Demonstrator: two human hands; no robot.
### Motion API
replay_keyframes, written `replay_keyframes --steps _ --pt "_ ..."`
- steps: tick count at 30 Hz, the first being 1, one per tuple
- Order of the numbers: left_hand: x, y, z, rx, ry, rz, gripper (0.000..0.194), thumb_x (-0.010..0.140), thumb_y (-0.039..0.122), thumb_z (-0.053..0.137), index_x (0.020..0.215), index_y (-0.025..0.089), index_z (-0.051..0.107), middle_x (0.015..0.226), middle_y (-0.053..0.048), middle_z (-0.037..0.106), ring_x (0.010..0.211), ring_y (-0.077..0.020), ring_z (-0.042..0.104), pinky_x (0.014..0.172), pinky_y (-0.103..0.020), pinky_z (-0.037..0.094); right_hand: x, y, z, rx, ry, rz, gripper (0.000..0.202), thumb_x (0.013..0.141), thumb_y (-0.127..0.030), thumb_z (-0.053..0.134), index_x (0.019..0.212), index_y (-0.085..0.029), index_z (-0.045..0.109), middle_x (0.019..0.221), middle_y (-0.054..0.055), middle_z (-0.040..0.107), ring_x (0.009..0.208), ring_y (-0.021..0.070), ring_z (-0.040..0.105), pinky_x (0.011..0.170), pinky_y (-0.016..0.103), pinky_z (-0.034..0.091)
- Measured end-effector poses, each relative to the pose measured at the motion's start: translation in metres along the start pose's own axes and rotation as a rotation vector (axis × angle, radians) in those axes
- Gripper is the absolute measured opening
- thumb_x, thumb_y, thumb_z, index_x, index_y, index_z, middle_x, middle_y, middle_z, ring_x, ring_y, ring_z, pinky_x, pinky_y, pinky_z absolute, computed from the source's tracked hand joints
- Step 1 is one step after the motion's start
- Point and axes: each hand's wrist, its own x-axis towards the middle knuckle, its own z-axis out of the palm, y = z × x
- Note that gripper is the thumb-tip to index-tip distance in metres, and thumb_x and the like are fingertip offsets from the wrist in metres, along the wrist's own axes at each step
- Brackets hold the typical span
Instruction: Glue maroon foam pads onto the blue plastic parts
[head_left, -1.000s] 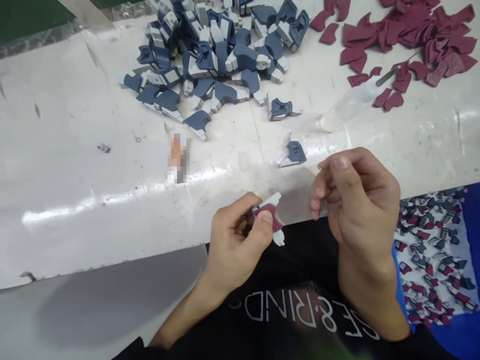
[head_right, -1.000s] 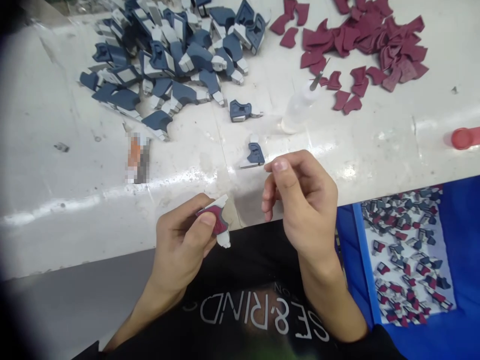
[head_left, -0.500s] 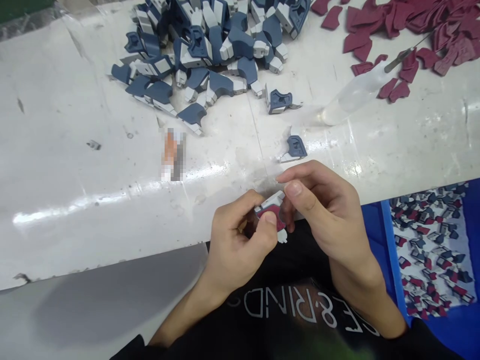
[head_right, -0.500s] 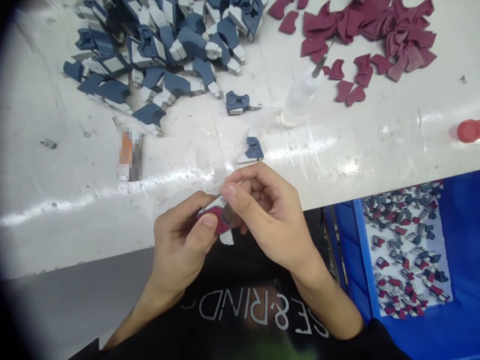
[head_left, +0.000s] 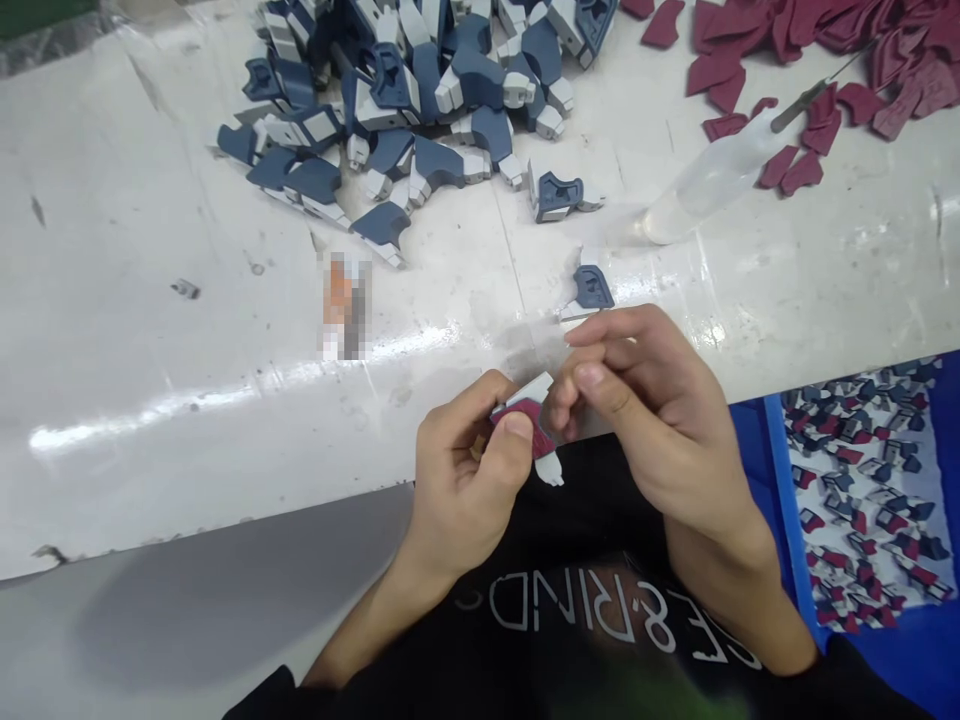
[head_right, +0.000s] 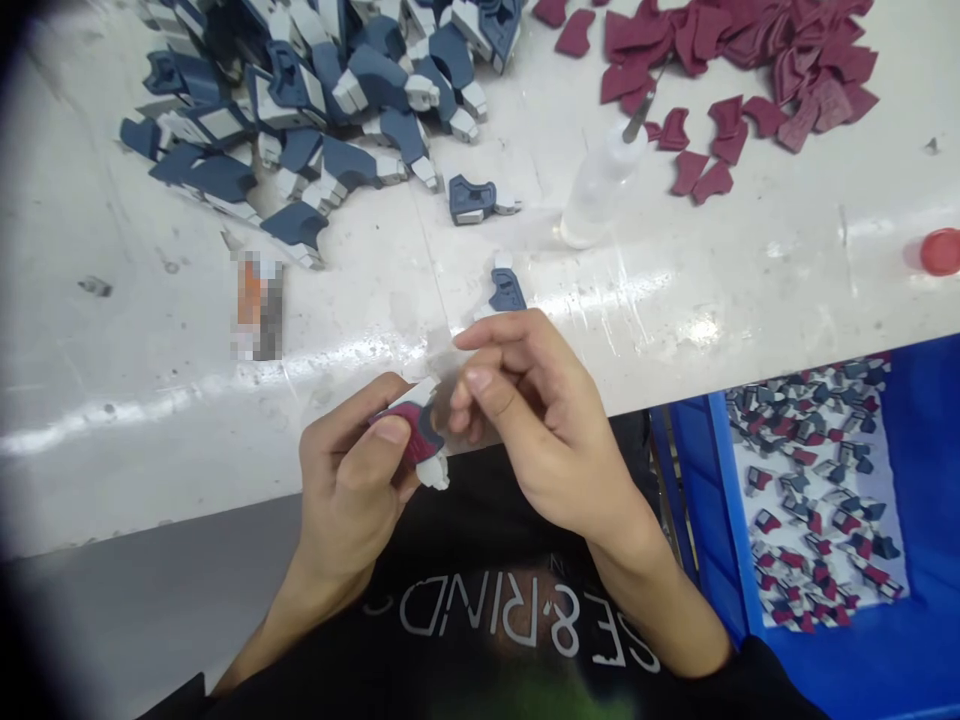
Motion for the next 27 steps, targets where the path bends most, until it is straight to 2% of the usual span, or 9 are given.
replay_keyframes --steps 3,6,9,12,14,17,21,25,27 --pt "0.0 0.0 0.001 0.027 0.007 0.002 0.029 0.103 0.027 0.058 0.075 0.022 0.057 0.059 0.008 0.035 0.046 -0.0056 0.03 0.045 -0.024 0.031 0.0 -0.003 0.003 -0.031 0.063 -0.079 0.013 0.111 -0.019 0.06 0.119 -0.025 0.068 0.09 0.0 0.072 0.079 0.0169 0.073 0.074 0.034 0.065" --pt "0.0 0.0 0.002 0.07 0.009 -0.001 0.034 0.104 0.033 0.059 0.072 0.022 0.052 0.059 0.008 0.033 0.047 -0.006 0.032 0.044 -0.025 0.028 -0.003 -0.005 0.008 -0.09 0.142 -0.131 0.019 0.109 -0.017 0.059 0.118 -0.029 0.071 0.097 0.002 0.074 0.086 0.0202 0.074 0.08 0.04 0.067" --pt "0.001 -0.001 0.002 0.089 0.021 -0.006 0.042 0.105 0.041 0.06 0.07 0.022 0.047 0.06 0.007 0.033 0.047 -0.0062 0.031 0.043 -0.026 0.025 -0.01 -0.005 0.013 -0.165 0.215 -0.207 0.026 0.108 -0.016 0.06 0.119 -0.035 0.072 0.108 0.003 0.079 0.101 0.0259 0.078 0.096 0.05 0.066" --pt "0.001 -0.001 0.003 0.073 0.045 -0.032 0.039 0.105 0.043 0.06 0.073 0.022 0.05 0.061 0.007 0.036 0.047 -0.0066 0.031 0.042 -0.027 0.024 -0.015 -0.001 0.016 -0.259 0.184 -0.262 0.041 0.106 -0.01 0.057 0.13 -0.041 0.072 0.121 0.001 0.081 0.125 0.0293 0.075 0.113 0.058 0.06" --pt "0.0 0.0 0.004 0.05 0.07 -0.045 0.037 0.105 0.039 0.059 0.073 0.022 0.051 0.061 0.007 0.038 0.048 -0.0071 0.032 0.042 -0.027 0.025 -0.017 0.005 0.014 -0.314 0.122 -0.333 0.05 0.103 -0.006 0.056 0.136 -0.04 0.072 0.126 0.001 0.081 0.135 0.0312 0.07 0.116 0.061 0.059" --pt "-0.001 0.001 0.005 0.006 0.108 -0.052 0.039 0.106 0.035 0.058 0.07 0.022 0.047 0.061 0.007 0.035 0.049 -0.0075 0.03 0.044 -0.027 0.025 -0.019 0.013 0.008 -0.316 0.112 -0.434 0.049 0.098 -0.003 0.059 0.132 -0.033 0.078 0.12 0.005 0.083 0.128 0.0345 0.074 0.105 0.061 0.065" --pt "-0.002 -0.001 0.006 -0.049 0.116 -0.056 0.04 0.106 0.037 0.061 0.071 0.022 0.049 0.064 0.007 0.032 0.049 -0.0067 0.027 0.044 -0.027 0.025 -0.02 0.014 0.004 -0.189 0.317 -0.427 0.032 0.102 -0.01 0.061 0.114 -0.03 0.082 0.09 0.004 0.08 0.093 0.0288 0.079 0.085 0.052 0.068" --pt "-0.001 0.001 0.007 -0.021 0.115 -0.041 0.039 0.106 0.048 0.063 0.077 0.023 0.057 0.063 0.008 0.039 0.048 -0.0066 0.033 0.044 -0.028 0.026 -0.021 0.008 0.01 -0.1 0.297 -0.2 0.015 0.107 -0.024 0.066 0.117 -0.031 0.075 0.083 0.002 0.074 0.075 0.0225 0.072 0.067 0.04 0.062" --pt "0.0 0.004 0.009 0.006 0.105 -0.038 0.039 0.106 0.05 0.062 0.079 0.023 0.059 0.062 0.007 0.043 0.049 -0.0067 0.038 0.045 -0.028 0.028 -0.021 0.007 0.015 -0.087 0.272 -0.118 0.012 0.11 -0.03 0.064 0.119 -0.032 0.071 0.081 0.0 0.07 0.073 0.0196 0.068 0.064 0.035 0.059"
